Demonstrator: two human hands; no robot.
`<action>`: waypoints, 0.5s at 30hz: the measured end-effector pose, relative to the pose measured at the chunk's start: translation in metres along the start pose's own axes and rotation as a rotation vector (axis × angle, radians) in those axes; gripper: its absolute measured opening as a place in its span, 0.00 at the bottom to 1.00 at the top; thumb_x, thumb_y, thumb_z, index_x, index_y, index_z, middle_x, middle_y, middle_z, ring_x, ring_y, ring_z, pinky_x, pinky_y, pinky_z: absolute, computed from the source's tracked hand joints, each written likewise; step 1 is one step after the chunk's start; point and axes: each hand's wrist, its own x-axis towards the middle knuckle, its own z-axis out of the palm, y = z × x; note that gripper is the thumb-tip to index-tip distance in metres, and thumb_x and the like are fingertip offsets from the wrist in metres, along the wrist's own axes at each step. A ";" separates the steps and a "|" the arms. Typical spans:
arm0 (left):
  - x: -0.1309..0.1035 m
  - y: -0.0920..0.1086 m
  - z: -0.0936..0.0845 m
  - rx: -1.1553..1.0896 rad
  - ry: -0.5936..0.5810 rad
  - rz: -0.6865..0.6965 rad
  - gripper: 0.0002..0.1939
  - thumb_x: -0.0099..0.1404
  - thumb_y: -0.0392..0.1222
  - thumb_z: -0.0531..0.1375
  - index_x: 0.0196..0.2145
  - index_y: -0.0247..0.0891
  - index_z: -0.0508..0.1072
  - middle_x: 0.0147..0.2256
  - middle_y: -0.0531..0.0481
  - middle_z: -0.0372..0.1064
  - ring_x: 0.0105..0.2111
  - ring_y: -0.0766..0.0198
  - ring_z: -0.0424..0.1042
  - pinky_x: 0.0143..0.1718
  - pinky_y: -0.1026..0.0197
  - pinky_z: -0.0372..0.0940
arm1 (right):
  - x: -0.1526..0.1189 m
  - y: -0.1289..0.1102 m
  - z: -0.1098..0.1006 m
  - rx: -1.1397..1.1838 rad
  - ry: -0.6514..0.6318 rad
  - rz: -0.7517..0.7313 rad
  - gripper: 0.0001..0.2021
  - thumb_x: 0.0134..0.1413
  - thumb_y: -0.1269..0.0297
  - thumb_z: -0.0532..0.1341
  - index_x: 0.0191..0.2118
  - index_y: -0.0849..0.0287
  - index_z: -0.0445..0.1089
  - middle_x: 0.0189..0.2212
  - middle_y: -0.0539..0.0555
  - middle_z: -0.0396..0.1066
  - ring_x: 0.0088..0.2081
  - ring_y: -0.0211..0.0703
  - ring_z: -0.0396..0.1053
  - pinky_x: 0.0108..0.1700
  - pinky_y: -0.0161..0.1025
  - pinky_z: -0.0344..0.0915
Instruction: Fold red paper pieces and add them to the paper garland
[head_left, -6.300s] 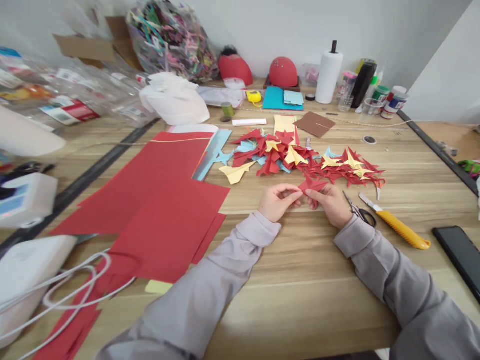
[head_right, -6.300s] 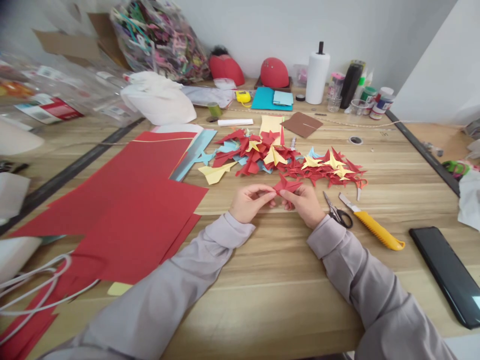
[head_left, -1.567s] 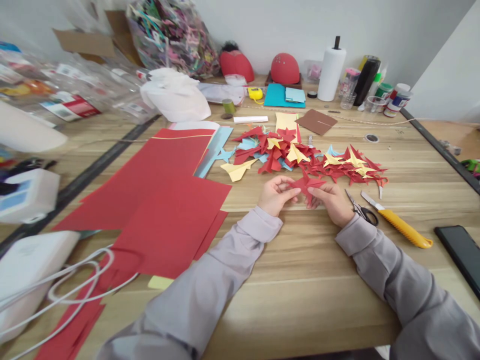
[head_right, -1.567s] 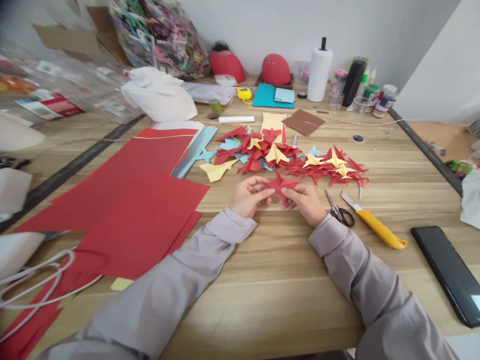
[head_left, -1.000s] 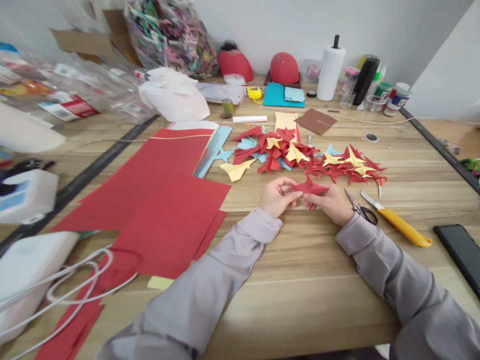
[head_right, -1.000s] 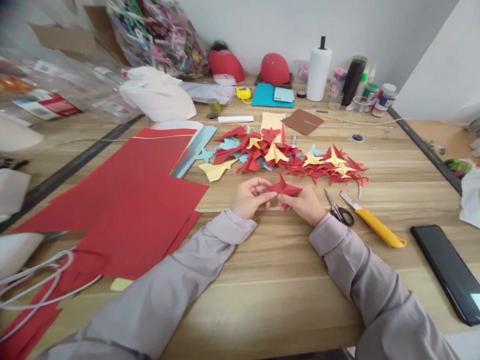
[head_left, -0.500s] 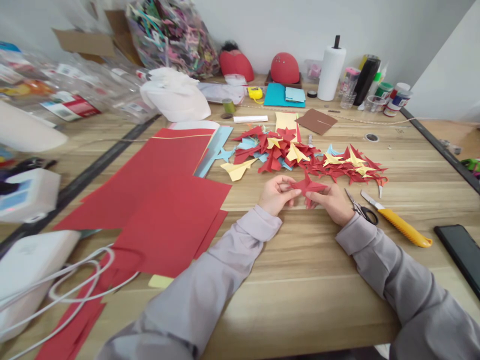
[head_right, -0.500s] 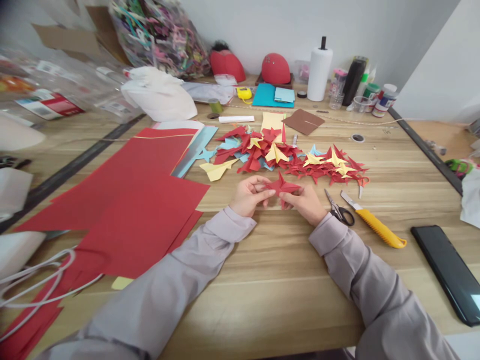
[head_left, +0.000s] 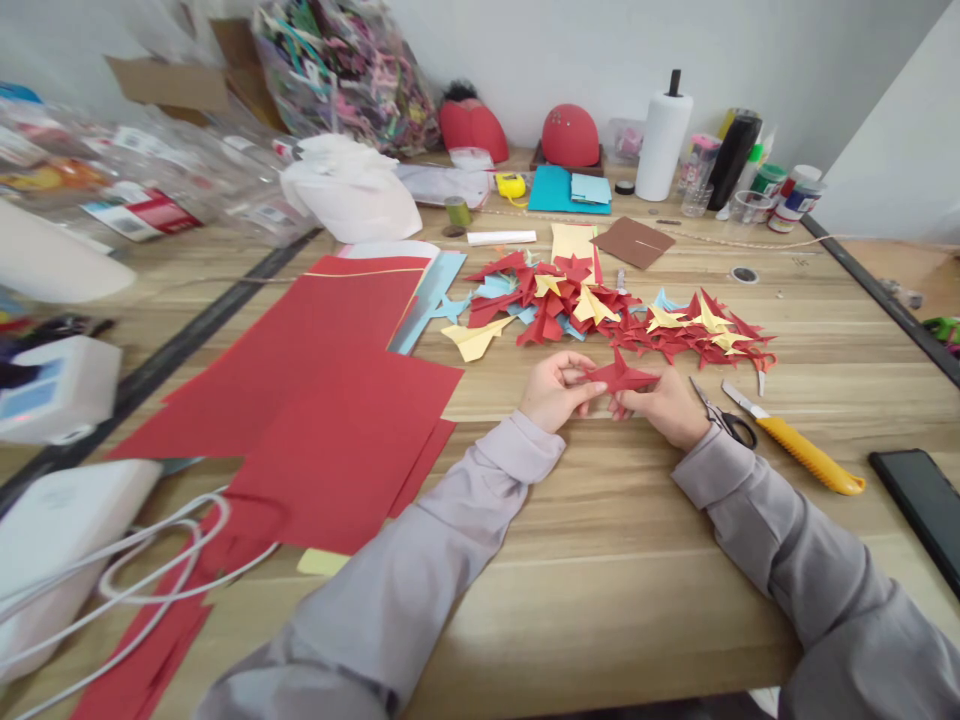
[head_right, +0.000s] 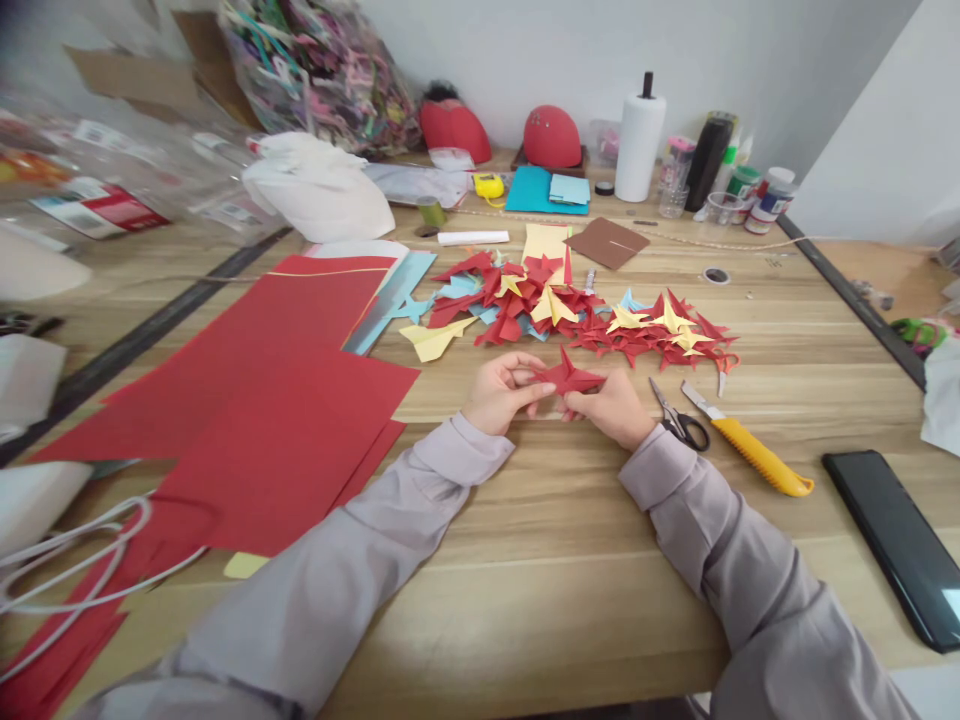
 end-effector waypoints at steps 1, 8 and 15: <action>0.000 0.000 0.000 0.000 0.002 0.000 0.22 0.39 0.41 0.70 0.29 0.33 0.65 0.15 0.57 0.66 0.10 0.73 0.59 0.12 0.69 0.55 | 0.000 0.000 0.000 0.005 0.000 0.000 0.03 0.38 0.72 0.59 0.20 0.63 0.70 0.16 0.50 0.69 0.20 0.36 0.67 0.25 0.33 0.64; 0.001 0.000 0.000 -0.020 0.027 0.018 0.22 0.38 0.42 0.69 0.28 0.33 0.64 0.14 0.57 0.65 0.10 0.73 0.59 0.11 0.69 0.55 | 0.001 0.004 -0.002 0.070 0.012 0.005 0.08 0.41 0.62 0.62 0.25 0.63 0.71 0.17 0.50 0.70 0.20 0.36 0.67 0.26 0.34 0.64; -0.001 0.000 0.001 0.006 0.015 0.023 0.21 0.40 0.41 0.69 0.30 0.33 0.65 0.15 0.58 0.65 0.10 0.73 0.59 0.12 0.69 0.56 | 0.002 0.006 -0.001 -0.013 -0.008 -0.042 0.07 0.41 0.63 0.63 0.22 0.62 0.69 0.17 0.50 0.69 0.20 0.36 0.67 0.24 0.33 0.64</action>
